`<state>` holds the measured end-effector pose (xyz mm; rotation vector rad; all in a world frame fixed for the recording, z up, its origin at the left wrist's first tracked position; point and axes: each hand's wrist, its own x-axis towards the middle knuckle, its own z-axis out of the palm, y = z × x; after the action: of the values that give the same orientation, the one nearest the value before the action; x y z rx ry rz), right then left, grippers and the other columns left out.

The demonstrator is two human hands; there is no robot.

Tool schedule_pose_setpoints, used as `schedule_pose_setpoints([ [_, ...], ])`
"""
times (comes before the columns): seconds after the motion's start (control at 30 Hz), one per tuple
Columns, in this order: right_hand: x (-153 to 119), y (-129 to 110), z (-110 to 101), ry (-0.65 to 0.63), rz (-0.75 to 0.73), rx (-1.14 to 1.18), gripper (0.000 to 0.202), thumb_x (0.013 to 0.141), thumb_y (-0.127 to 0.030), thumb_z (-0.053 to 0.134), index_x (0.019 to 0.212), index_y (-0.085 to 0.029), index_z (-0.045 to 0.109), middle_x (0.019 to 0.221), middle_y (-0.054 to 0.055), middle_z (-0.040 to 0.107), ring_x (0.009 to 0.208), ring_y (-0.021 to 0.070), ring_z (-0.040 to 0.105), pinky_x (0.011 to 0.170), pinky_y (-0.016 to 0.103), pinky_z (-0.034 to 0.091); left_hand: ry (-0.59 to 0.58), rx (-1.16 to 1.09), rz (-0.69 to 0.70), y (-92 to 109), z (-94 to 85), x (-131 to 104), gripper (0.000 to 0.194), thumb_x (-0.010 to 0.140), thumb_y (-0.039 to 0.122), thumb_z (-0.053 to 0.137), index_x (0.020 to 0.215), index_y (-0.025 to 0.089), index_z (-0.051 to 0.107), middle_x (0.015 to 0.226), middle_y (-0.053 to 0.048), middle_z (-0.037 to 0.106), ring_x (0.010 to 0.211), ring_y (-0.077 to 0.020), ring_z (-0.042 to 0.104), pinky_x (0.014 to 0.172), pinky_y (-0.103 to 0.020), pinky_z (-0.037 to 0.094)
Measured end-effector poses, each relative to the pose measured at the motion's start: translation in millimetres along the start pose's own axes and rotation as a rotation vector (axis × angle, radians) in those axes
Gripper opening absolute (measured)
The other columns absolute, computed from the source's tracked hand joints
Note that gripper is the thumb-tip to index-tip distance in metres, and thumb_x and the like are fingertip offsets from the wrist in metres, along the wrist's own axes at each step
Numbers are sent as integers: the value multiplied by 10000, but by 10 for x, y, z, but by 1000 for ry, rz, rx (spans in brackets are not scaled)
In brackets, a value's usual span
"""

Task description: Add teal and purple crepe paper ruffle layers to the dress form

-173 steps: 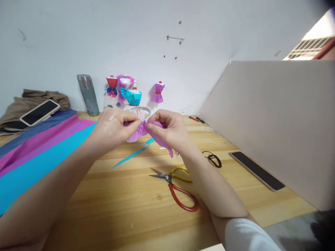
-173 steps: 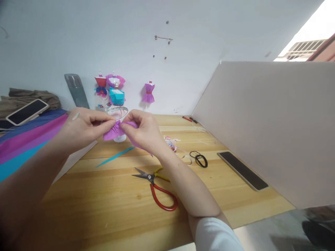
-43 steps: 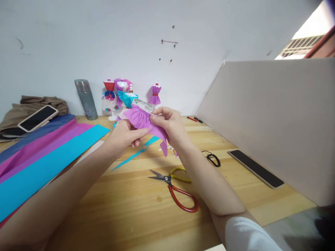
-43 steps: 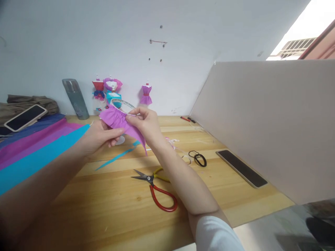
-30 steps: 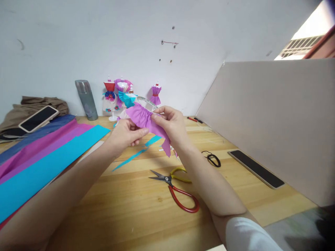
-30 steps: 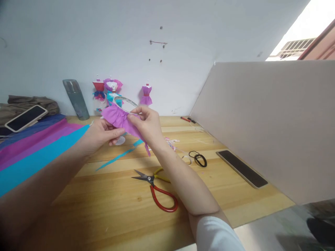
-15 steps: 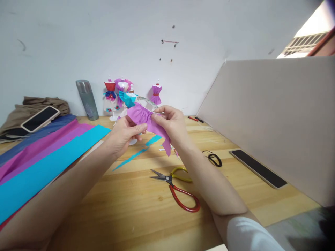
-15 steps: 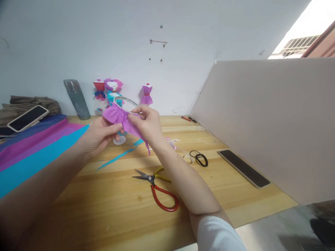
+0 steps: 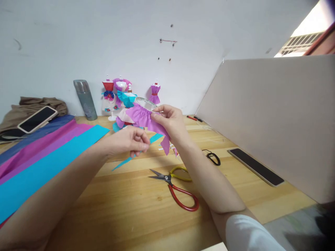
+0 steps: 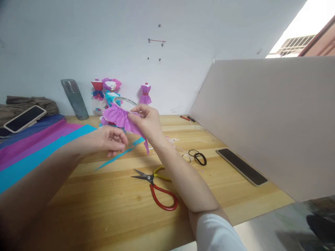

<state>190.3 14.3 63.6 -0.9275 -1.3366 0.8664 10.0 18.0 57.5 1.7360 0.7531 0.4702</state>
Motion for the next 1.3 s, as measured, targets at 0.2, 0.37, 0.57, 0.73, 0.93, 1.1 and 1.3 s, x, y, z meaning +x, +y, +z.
schedule_pose_setpoints([
  [0.2, -18, 2, -4, -128, -49, -190, 180, 680, -337, 682, 746, -186, 609, 609, -21, 565, 543, 107, 470, 511, 244, 351, -128, 292, 311, 376, -122, -454, 98, 761, 270, 701, 797, 223, 779, 660, -13, 721, 566, -136, 624, 527, -222, 459],
  [0.37, -80, 45, 53, -305, -100, -379, 151, 707, -293, 635, 771, -157, 640, 619, -31, 527, 571, 98, 430, 524, 235, 303, 479, 663, 478, 363, -218, -419, 192, 836, 280, 599, 858, 183, 764, 654, 7, 643, 587, -107, 501, 528, -217, 349],
  [0.57, -112, 41, 44, -559, -19, -481, 82, 735, -204, 603, 777, -152, 650, 582, -52, 480, 537, 83, 389, 520, 232, 277, 72, 659, 143, 157, -276, -189, 373, 880, 366, 487, 562, 176, 440, 541, 34, 324, 494, -81, 298, 474, -232, 215],
  [0.73, -101, 75, 10, -700, 55, -642, 122, 749, -181, 627, 844, -140, 693, 587, -57, 493, 544, 82, 407, 533, 222, 295, -172, 480, 6, 51, -231, -93, 342, 860, 306, 490, 550, 186, 409, 516, 27, 398, 467, -81, 331, 463, -226, 257],
  [0.93, -127, 80, 14, -762, 69, -700, 210, 785, -199, 642, 960, -116, 723, 651, -33, 558, 591, 92, 446, 579, 226, 329, -343, 269, -63, -148, -296, 21, 380, 855, 346, 547, 527, 185, 441, 447, 17, 441, 402, -81, 366, 429, -223, 260],
  [1.1, -60, 174, 9, -760, 36, -682, 184, 794, -213, 643, 925, -113, 724, 655, -33, 536, 613, 100, 434, 606, 235, 322, -339, 148, -67, -259, -366, 101, 406, 813, 403, 616, 519, 177, 450, 440, 23, 427, 392, -62, 311, 417, -220, 201],
  [1.3, 42, 319, 62, -819, 46, -613, 175, 767, -221, 665, 899, -119, 721, 610, -56, 481, 590, 95, 401, 589, 226, 313, -187, 139, -97, -368, -322, 65, 346, 732, 408, 657, 535, 155, 527, 505, 3, 494, 445, -75, 391, 426, -209, 257],
])
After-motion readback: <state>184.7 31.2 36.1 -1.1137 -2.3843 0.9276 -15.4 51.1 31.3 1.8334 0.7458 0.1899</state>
